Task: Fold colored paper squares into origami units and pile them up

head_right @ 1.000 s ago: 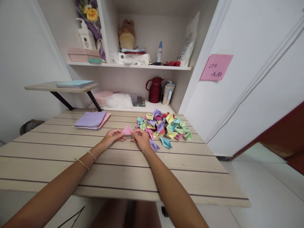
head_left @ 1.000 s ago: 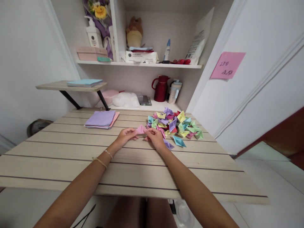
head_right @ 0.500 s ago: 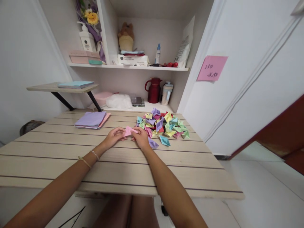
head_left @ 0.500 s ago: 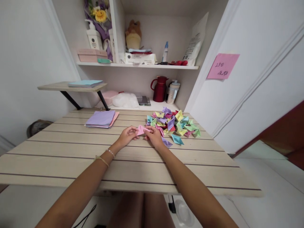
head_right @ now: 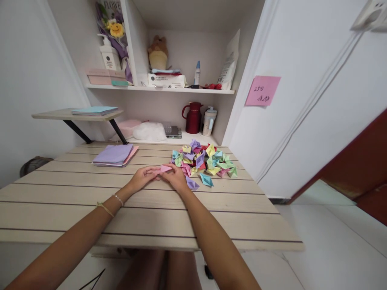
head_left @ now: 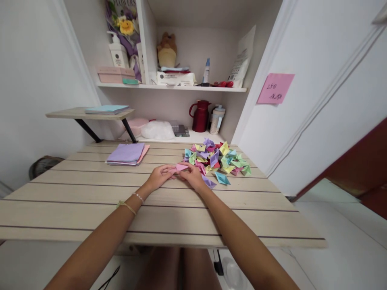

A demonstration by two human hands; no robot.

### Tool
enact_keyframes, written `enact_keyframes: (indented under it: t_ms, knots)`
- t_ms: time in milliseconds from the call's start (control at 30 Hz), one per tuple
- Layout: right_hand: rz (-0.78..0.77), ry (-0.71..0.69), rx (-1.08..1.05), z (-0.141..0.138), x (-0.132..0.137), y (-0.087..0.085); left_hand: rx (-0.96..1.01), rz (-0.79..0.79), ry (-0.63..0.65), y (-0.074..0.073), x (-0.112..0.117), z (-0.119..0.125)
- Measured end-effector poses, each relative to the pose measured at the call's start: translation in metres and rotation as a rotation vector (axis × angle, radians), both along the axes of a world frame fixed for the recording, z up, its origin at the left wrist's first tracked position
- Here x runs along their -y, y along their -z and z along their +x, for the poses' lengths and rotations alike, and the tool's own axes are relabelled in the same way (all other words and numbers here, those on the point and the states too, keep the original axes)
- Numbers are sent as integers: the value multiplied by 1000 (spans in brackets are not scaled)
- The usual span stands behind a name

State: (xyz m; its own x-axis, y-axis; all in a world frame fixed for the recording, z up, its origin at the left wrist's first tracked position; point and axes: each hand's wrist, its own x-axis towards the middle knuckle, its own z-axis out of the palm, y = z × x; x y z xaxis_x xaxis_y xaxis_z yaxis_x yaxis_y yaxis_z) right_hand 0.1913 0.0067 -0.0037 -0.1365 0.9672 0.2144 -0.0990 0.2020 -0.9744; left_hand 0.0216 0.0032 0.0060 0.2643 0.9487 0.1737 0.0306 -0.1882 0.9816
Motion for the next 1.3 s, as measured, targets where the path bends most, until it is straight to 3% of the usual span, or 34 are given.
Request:
enact_keyframes:
  t_ms: [433,633,933,1300]
  knots:
    - [17,-50,14,-1,-9,11,-71,47,10,2,-1,1]
    - [41,-28,59,0,-8,11,-111,62,1,-2,4,2]
    - [66,22,146,-2,-9,15,-72,61,-2,6,0,3]
    - [91,-6,127,-4,-8,15,-193,151,15,-1,7,5]
